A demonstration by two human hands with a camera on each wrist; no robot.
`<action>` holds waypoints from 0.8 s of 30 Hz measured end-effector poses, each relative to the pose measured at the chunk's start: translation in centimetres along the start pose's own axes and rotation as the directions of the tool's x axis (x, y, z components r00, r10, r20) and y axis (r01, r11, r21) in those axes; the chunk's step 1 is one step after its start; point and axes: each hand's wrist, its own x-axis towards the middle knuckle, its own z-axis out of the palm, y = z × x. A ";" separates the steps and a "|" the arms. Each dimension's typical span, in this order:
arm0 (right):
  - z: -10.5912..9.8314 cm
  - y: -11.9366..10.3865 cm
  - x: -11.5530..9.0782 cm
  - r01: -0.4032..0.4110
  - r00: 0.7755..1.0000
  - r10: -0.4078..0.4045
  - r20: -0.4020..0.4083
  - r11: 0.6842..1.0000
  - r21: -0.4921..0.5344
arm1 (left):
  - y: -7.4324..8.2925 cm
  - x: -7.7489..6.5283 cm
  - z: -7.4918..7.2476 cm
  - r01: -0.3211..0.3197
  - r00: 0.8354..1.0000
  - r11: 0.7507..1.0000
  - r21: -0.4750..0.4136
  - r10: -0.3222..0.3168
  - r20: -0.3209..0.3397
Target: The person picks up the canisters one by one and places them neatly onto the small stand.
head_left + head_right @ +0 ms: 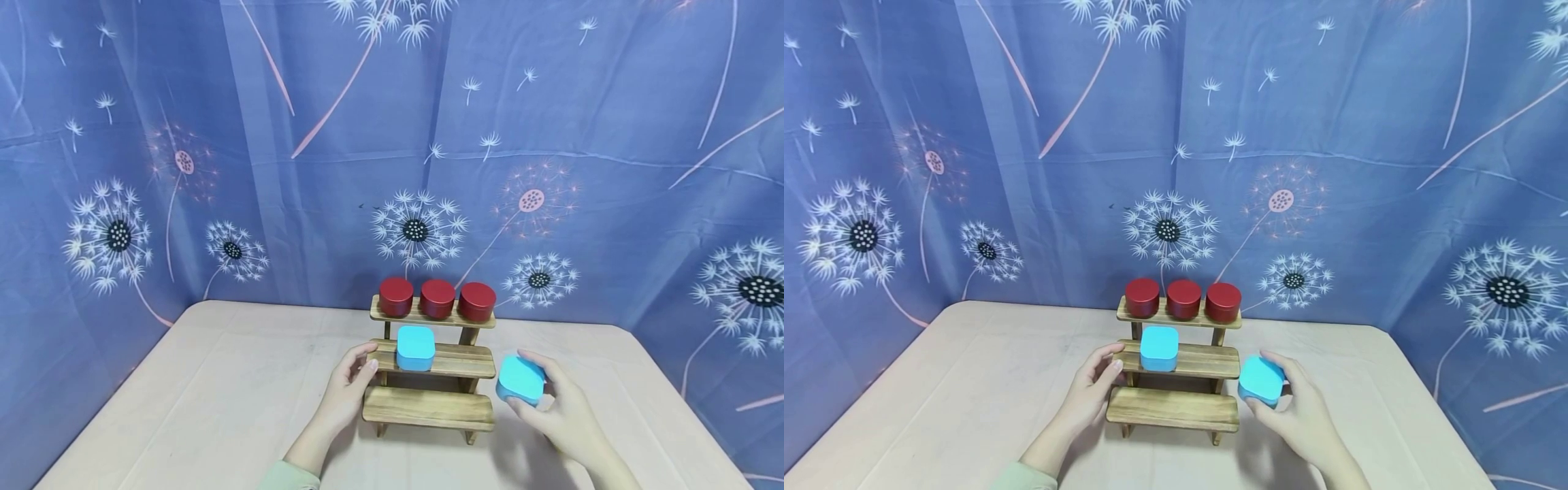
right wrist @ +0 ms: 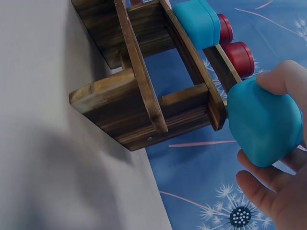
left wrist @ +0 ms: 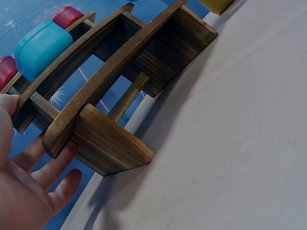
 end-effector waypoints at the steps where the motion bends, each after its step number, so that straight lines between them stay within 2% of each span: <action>1: 0.1 0.0 0.0 0.001 1.000 -0.001 -0.003 1.000 0.008 | 0.0 0.0 0.0 0.006 1.000 1.000 0.000 -0.006 -0.002; 12: 1.0 -1.0 0.4 0.020 0.999 -0.015 -0.028 0.986 0.163 | -0.2 0.2 0.0 0.029 1.000 1.000 0.009 -0.029 -0.005; 20: 1.4 -1.4 0.6 -0.008 1.000 0.010 -0.012 0.985 0.174 | -0.2 0.2 0.0 0.028 1.000 0.999 0.022 -0.028 -0.005; 24: 1.7 -1.5 0.8 0.028 0.999 -0.023 -0.028 0.981 0.194 | -0.3 0.2 0.0 0.027 1.000 0.999 0.020 -0.027 -0.001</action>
